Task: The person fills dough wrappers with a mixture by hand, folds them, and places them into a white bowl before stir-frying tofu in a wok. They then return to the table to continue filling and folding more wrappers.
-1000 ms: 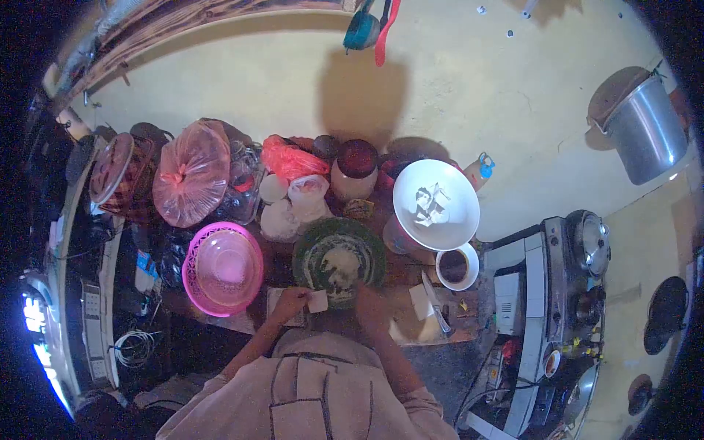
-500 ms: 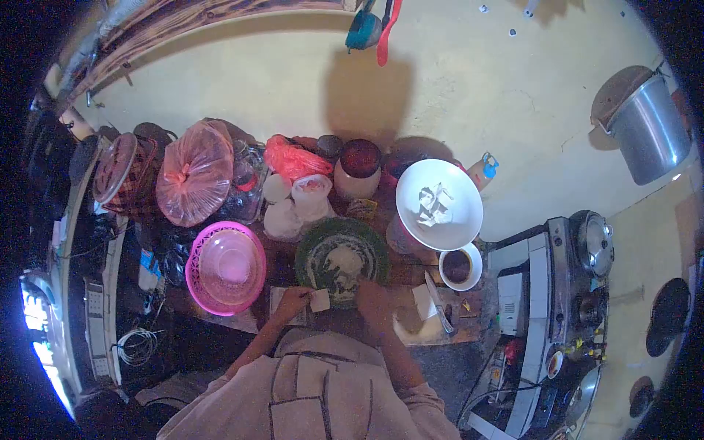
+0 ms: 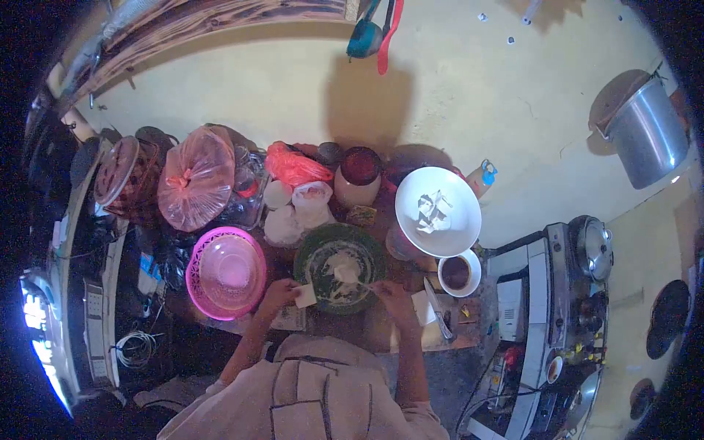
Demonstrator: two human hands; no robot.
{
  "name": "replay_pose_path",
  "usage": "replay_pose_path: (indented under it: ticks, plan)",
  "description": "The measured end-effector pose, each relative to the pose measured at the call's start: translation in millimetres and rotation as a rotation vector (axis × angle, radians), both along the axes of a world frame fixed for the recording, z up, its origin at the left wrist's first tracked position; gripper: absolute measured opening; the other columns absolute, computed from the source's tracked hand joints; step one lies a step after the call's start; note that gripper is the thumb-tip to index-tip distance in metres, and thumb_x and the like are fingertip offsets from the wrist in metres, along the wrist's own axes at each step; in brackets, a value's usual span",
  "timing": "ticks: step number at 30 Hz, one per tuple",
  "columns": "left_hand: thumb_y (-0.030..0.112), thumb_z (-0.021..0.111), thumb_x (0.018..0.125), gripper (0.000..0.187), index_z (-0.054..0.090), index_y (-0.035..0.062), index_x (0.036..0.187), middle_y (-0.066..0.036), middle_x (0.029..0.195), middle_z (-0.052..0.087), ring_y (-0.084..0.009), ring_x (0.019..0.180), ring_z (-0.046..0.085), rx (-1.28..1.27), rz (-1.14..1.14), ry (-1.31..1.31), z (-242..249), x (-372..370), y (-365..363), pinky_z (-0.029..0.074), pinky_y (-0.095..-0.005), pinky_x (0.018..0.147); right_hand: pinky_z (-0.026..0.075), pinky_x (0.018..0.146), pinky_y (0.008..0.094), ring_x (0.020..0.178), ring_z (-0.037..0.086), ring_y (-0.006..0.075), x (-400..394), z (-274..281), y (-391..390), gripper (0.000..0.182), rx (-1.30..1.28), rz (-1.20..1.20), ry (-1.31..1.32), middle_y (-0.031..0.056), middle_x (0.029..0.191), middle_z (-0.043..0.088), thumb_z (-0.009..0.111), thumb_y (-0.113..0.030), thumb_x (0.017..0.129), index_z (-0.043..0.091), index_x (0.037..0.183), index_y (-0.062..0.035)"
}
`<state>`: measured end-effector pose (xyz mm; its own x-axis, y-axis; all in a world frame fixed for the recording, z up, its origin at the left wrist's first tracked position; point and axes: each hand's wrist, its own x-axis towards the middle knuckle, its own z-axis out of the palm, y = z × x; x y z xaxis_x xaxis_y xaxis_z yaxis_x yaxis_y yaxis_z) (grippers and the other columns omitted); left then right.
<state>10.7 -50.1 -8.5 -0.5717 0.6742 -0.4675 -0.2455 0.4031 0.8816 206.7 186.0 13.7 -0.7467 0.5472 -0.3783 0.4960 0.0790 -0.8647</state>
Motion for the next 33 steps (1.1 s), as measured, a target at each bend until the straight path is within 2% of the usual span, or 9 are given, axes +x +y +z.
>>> replay_pose_path:
  ticks: [2, 5, 8, 11, 18, 20, 21, 27, 33]
  plan:
    - [0.013, 0.054, 0.078, 0.023, 0.059, -0.0006, 0.095, -0.005, 0.078, 0.060, -0.0119, 0.070, 0.058, 0.001, -0.004, -0.055, -4.4, 2.8, 15.4, 0.048, -0.0266, 0.062, 0.041, 0.077, 0.0291, 0.085, 0.054, 0.0149, 0.6, 21.6, -4.8, 0.022, -0.036, 0.005, 0.119, 0.0066, 0.088, 0.060, 0.052, -0.021, 0.083, 0.060, 0.095, -0.0043]
    - [0.014, 0.051, 0.082, 0.023, 0.058, -0.0003, 0.099, -0.005, 0.084, 0.060, -0.0124, 0.075, 0.058, 0.049, -0.088, -0.078, 17.1, 5.5, 38.6, 0.048, -0.0270, 0.067, 0.041, 0.077, 0.0269, 0.084, 0.053, 0.0129, 2.3, 40.9, -11.4, 0.019, -0.110, -0.005, 0.208, 0.0054, 0.089, 0.059, 0.054, -0.015, 0.082, 0.060, 0.095, -0.0031]
    - [0.015, 0.047, 0.085, 0.026, 0.055, -0.0009, 0.105, -0.005, 0.091, 0.060, -0.0132, 0.078, 0.059, 0.205, -0.041, -0.308, 46.3, 12.5, 52.5, 0.049, -0.0278, 0.071, 0.041, 0.077, 0.0259, 0.084, 0.052, 0.0119, 3.6, 36.5, -12.7, 0.017, -0.118, 0.014, 0.265, 0.0045, 0.089, 0.059, 0.054, -0.012, 0.082, 0.060, 0.095, -0.0034]
    - [0.015, 0.046, 0.086, 0.030, 0.051, -0.0023, 0.110, -0.007, 0.097, 0.059, -0.0153, 0.084, 0.060, 0.318, -0.021, -0.477, 41.7, 12.9, 56.6, 0.050, -0.0295, 0.074, 0.041, 0.078, 0.0262, 0.084, 0.053, 0.0117, 1.6, 27.3, -11.7, 0.016, -0.043, 0.060, 0.272, 0.0035, 0.089, 0.060, 0.053, -0.011, 0.082, 0.060, 0.096, -0.0052]
    - [0.014, 0.045, 0.086, 0.031, 0.049, -0.0047, 0.110, -0.011, 0.101, 0.057, -0.0196, 0.088, 0.059, 0.451, -0.045, -0.580, 22.7, 8.1, 53.0, 0.050, -0.0313, 0.075, 0.043, 0.077, 0.0281, 0.084, 0.056, 0.0147, 0.7, 20.8, -14.3, 0.018, 0.160, 0.111, 0.189, 0.0038, 0.093, 0.062, 0.053, -0.012, 0.083, 0.061, 0.099, -0.0101]
    - [0.012, 0.046, 0.084, 0.031, 0.048, -0.0062, 0.109, -0.012, 0.104, 0.056, -0.0218, 0.091, 0.058, 0.438, -0.016, -0.622, 25.6, 7.8, 52.2, 0.050, -0.0351, 0.078, 0.041, 0.075, 0.0261, 0.080, 0.052, 0.0125, 1.5, 12.3, -15.2, 0.016, 0.189, 0.125, 0.246, 0.0027, 0.088, 0.058, 0.052, -0.011, 0.083, 0.059, 0.096, -0.0058]
    - [0.013, 0.045, 0.085, 0.031, 0.048, -0.0064, 0.110, -0.013, 0.104, 0.056, -0.0217, 0.090, 0.058, 0.448, -0.009, -0.648, 22.9, 7.7, 52.5, 0.050, -0.0338, 0.078, 0.039, 0.073, 0.0251, 0.079, 0.050, 0.0114, 1.7, 11.2, -17.1, 0.015, 0.204, 0.133, 0.274, 0.0021, 0.085, 0.057, 0.052, -0.010, 0.084, 0.059, 0.095, -0.0037]
    - [0.015, 0.044, 0.087, 0.033, 0.045, -0.0087, 0.110, -0.015, 0.104, 0.055, -0.0230, 0.092, 0.058, 0.507, 0.035, -0.776, 30.0, 7.1, 51.6, 0.050, -0.0314, 0.079, 0.039, 0.071, 0.0249, 0.075, 0.048, 0.0101, 11.1, -7.1, -38.2, 0.014, 0.277, -0.033, 0.298, 0.0021, 0.083, 0.055, 0.052, -0.010, 0.084, 0.059, 0.094, -0.0044]
    - [0.017, 0.048, 0.086, 0.037, 0.045, -0.0092, 0.111, -0.017, 0.104, 0.055, -0.0241, 0.092, 0.058, 0.469, 0.050, -0.788, 34.2, 3.6, 46.8, 0.051, -0.0309, 0.078, 0.038, 0.066, 0.0247, 0.073, 0.045, 0.0097, 17.6, -29.9, -44.5, 0.014, 0.137, -0.160, 0.387, 0.0009, 0.081, 0.052, 0.053, -0.012, 0.084, 0.060, 0.094, -0.0048]
